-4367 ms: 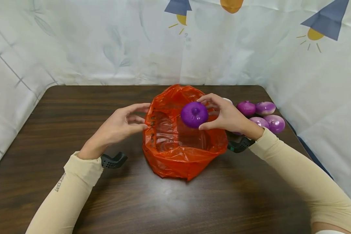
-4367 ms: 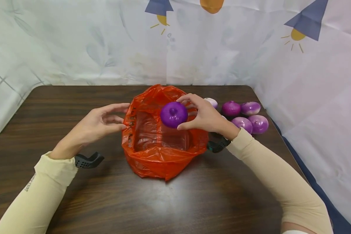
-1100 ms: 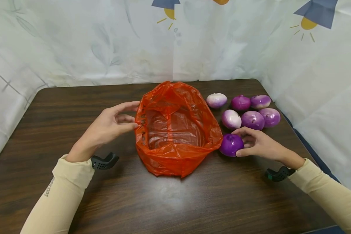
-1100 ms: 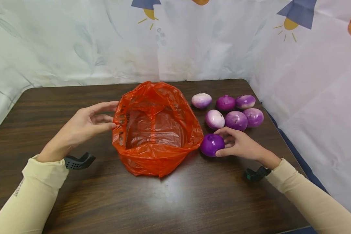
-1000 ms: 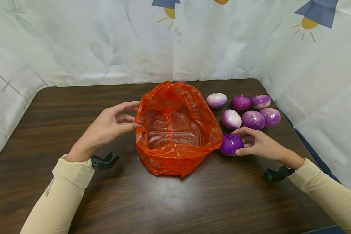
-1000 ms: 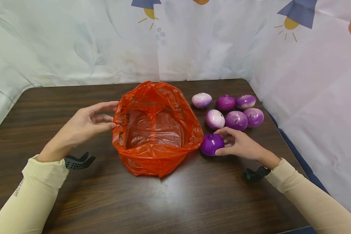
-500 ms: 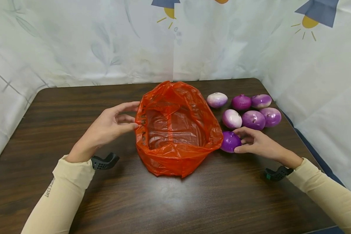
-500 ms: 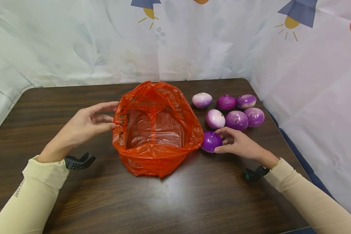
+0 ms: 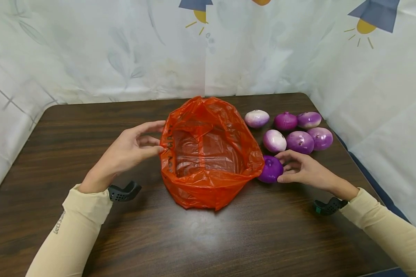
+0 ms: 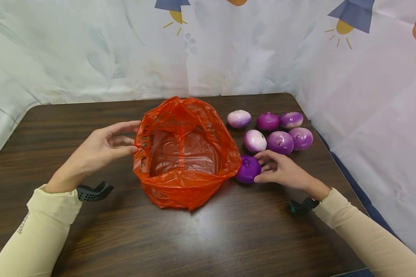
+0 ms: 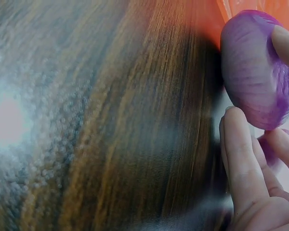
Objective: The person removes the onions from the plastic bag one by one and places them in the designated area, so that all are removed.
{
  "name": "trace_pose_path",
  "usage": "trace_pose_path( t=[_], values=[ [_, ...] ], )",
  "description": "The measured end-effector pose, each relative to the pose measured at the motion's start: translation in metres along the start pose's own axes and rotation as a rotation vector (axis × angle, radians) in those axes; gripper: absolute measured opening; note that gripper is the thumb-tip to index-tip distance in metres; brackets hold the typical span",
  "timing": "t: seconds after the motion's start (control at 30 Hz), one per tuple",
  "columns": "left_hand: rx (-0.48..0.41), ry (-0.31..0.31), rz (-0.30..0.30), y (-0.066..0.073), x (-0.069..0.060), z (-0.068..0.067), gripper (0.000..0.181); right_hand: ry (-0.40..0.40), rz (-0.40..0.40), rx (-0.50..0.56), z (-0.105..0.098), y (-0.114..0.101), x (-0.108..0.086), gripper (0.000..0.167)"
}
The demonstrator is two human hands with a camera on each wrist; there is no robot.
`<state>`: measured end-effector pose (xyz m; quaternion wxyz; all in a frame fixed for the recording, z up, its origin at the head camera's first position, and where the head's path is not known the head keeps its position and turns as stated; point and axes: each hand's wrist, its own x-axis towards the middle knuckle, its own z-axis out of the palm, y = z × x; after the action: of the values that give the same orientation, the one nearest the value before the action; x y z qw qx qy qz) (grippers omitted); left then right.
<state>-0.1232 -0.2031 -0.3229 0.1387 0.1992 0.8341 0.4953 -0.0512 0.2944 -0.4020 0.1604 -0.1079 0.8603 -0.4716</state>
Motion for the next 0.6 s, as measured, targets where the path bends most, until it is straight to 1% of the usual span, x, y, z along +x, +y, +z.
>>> trace_pose_path(
  t=[0.13, 0.23, 0.3, 0.47, 0.6],
  values=[
    [0.009, -0.006, 0.015, -0.001, 0.0, -0.002, 0.066, 0.011, -0.038, 0.001, 0.0, 0.002, 0.003, 0.053],
    [0.01, 0.002, 0.003, -0.004, -0.001, -0.002, 0.066, 0.019, -0.06, 0.0, -0.001, 0.003, 0.004, 0.05],
    [0.01, 0.007, -0.006, -0.005, -0.001, -0.002, 0.066, 0.018, -0.056, 0.005, -0.002, 0.004, 0.004, 0.049],
    [0.006, 0.006, -0.002, -0.009, -0.001, -0.002, 0.066, 0.004, -0.048, 0.044, -0.007, 0.001, -0.002, 0.055],
    [0.014, 0.015, -0.029, -0.013, -0.004, -0.002, 0.066, -0.002, -0.091, 0.057, -0.014, -0.004, -0.006, 0.059]
  ],
)
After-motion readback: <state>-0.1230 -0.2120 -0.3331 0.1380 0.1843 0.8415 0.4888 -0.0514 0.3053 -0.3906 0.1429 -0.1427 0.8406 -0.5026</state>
